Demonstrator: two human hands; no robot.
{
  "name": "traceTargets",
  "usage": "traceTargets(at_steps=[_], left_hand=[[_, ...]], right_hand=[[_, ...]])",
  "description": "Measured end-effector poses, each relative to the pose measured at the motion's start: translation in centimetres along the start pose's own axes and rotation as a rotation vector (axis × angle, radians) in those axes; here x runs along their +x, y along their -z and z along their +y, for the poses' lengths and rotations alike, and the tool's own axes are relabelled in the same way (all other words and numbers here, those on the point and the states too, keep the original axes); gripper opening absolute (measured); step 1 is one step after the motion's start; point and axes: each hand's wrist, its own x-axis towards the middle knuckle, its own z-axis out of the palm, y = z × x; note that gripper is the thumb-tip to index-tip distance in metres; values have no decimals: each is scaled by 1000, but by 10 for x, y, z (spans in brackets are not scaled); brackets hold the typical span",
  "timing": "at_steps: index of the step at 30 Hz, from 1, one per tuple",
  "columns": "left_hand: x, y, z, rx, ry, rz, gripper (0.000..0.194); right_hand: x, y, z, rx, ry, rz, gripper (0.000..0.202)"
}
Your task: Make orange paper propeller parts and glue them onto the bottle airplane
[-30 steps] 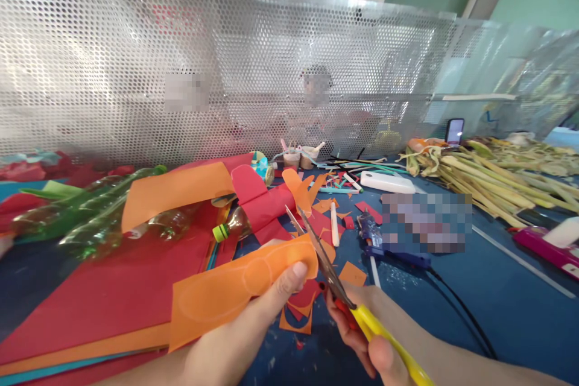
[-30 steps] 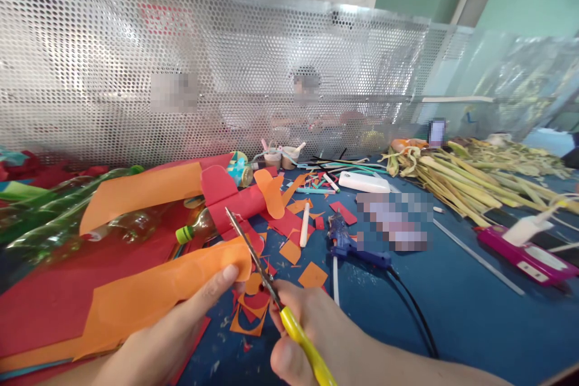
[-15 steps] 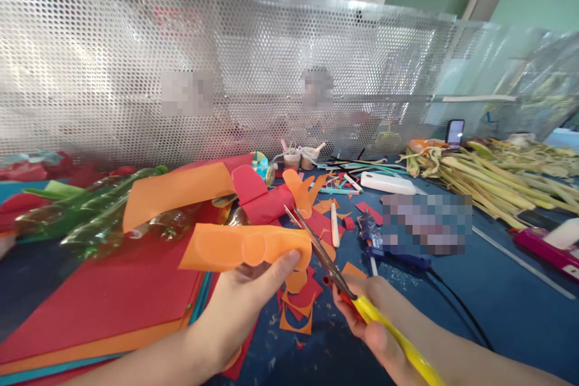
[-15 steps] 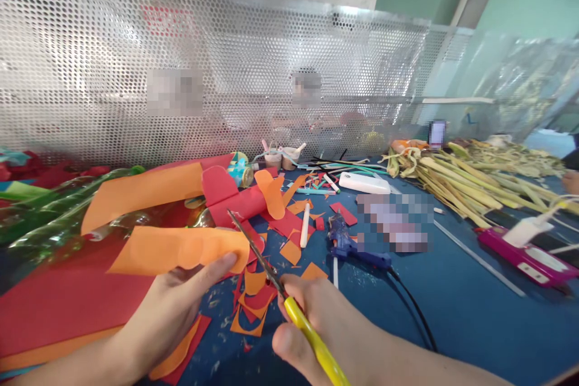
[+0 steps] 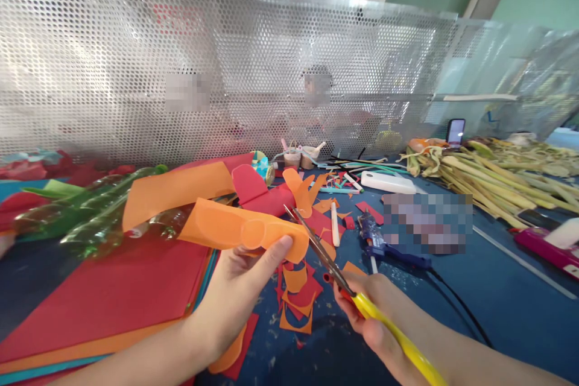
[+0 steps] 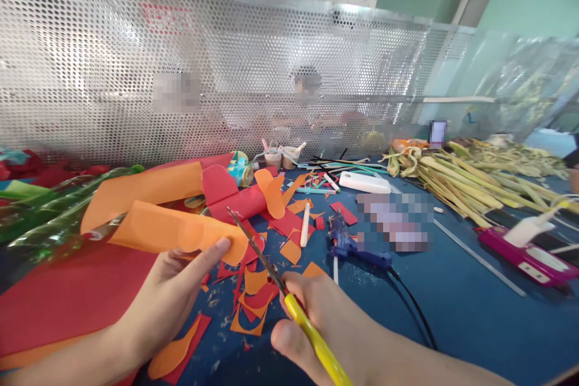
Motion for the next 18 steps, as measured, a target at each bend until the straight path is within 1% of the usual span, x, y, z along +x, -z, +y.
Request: traceTargets(at_steps=[4, 10, 14, 18], left_hand=[[1, 2, -1, 54, 0, -16, 27], [4, 6, -3, 133, -37, -58, 23], [6, 8, -4, 179, -73, -55, 23], [7, 8, -2, 168, -79, -68, 21]], right_hand=[[2, 0, -1, 57, -11, -8, 74], [3, 1, -7, 103, 4, -20, 75], [2, 2, -11, 83, 11, 2, 69], [0, 2, -13, 21, -25, 40, 65]])
